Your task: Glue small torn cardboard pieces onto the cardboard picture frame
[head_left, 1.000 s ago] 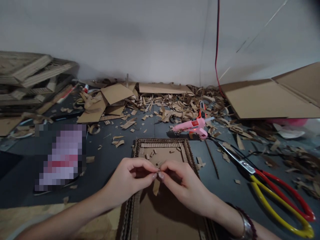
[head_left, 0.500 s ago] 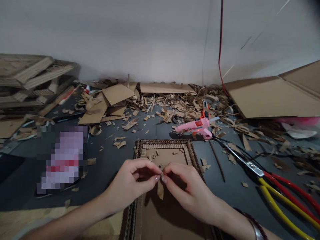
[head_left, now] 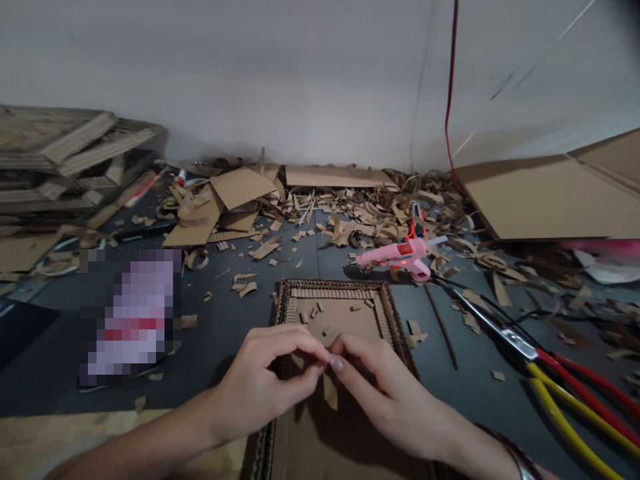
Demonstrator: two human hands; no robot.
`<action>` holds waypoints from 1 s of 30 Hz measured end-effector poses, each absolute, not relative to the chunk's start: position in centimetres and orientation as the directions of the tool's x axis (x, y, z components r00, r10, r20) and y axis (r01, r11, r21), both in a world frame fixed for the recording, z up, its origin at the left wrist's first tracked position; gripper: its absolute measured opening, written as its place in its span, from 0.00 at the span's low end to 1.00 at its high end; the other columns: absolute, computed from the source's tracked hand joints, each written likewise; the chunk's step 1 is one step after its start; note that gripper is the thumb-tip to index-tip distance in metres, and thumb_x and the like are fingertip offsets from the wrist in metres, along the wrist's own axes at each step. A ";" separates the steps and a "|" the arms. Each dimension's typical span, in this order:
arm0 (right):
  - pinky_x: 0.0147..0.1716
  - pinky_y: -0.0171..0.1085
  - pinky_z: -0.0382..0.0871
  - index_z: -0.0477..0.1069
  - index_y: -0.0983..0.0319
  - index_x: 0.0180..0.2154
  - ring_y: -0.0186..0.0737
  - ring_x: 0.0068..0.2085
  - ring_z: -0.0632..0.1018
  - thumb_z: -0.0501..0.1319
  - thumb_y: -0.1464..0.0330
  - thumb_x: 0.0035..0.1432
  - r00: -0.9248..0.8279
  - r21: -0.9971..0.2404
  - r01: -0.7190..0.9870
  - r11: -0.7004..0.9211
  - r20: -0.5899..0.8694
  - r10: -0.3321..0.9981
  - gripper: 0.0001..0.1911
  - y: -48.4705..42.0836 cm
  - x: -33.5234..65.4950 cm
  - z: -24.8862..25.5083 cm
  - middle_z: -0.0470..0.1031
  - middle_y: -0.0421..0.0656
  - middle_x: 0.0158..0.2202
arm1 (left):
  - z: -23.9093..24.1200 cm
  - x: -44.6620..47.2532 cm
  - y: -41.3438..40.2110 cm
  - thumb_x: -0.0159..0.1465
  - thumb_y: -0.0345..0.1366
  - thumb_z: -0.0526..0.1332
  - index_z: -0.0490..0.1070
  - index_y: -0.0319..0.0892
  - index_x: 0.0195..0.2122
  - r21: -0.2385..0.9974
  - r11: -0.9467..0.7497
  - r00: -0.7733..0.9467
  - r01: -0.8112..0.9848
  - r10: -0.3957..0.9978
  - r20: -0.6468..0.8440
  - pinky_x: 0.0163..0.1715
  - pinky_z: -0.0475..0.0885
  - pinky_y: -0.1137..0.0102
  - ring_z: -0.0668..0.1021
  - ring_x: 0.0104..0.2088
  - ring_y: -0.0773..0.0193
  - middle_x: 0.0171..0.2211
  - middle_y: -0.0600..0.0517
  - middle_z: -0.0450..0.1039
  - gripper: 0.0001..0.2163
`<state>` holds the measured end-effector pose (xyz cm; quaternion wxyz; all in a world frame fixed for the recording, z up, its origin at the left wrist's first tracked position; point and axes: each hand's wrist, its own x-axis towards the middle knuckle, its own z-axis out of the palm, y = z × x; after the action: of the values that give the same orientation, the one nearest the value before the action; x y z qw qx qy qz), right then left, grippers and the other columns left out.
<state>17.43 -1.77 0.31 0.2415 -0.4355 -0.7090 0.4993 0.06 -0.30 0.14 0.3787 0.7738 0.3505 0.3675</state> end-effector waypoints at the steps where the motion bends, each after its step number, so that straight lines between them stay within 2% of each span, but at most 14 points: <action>1: 0.25 0.28 0.59 0.62 0.63 0.27 0.29 0.25 0.65 0.47 0.67 0.62 -0.508 -0.919 0.375 0.122 -0.093 0.857 0.13 -1.8 17.5 0.3 0.64 0.37 0.23 | 0.1 0.0 -0.3 0.53 0.21 0.58 0.72 0.36 0.27 0.837 -0.480 0.489 0.263 0.814 0.313 0.25 0.69 0.77 0.75 0.24 0.69 0.23 0.50 0.74 0.06; 11: 0.23 0.29 0.56 0.61 0.62 0.25 0.30 0.23 0.61 0.48 0.65 0.61 -0.468 -0.911 0.388 0.140 -0.064 0.882 0.14 -1.7 17.5 -0.5 0.60 0.35 0.20 | -0.2 0.1 -0.4 0.52 0.21 0.60 0.72 0.37 0.26 0.846 -0.457 0.435 0.273 0.844 0.315 0.26 0.69 0.81 0.75 0.23 0.72 0.23 0.53 0.75 0.06; 17: 0.21 0.29 0.56 0.62 0.62 0.26 0.30 0.22 0.62 0.49 0.64 0.60 -0.418 -0.930 0.359 0.078 -0.086 0.904 0.13 -1.6 17.4 -1.1 0.59 0.35 0.20 | -0.4 0.3 -0.4 0.53 0.24 0.62 0.73 0.38 0.24 0.917 -0.282 0.372 0.284 0.913 0.165 0.24 0.71 0.80 0.77 0.23 0.70 0.22 0.53 0.76 0.04; 20: 0.21 0.29 0.56 0.62 0.62 0.26 0.30 0.22 0.62 0.49 0.65 0.60 -0.403 -0.931 0.353 0.092 -0.062 0.913 0.12 -1.5 17.5 -1.1 0.60 0.36 0.20 | -0.5 0.3 -0.3 0.53 0.25 0.62 0.74 0.39 0.26 0.944 -0.216 0.355 0.249 0.927 0.119 0.27 0.72 0.79 0.78 0.25 0.68 0.24 0.53 0.77 0.03; 27: 0.20 0.29 0.55 0.61 0.62 0.24 0.30 0.22 0.63 0.49 0.67 0.59 -0.348 -0.915 0.379 0.136 -0.004 0.937 0.13 -1.3 18.1 -0.8 0.62 0.36 0.19 | -0.2 -0.7 1.4 0.51 0.29 0.65 0.72 0.41 0.25 0.929 -0.240 0.102 0.282 0.970 0.219 0.27 0.72 0.78 0.76 0.26 0.69 0.25 0.55 0.74 0.02; 30: 0.19 0.30 0.54 0.61 0.62 0.23 0.30 0.21 0.61 0.49 0.66 0.59 -0.335 -0.906 0.397 0.149 0.008 0.942 0.13 -1.2 18.3 -0.7 0.61 0.36 0.19 | -0.3 -1.1 2.2 0.50 0.30 0.66 0.72 0.41 0.25 0.939 -0.204 0.003 0.277 0.977 0.211 0.27 0.73 0.78 0.76 0.25 0.70 0.24 0.56 0.74 0.03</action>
<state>18.30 -1.17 -0.73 0.3122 -0.4845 -0.6907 0.4366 -1.14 2.19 -0.26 0.3633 0.6080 0.5157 0.4820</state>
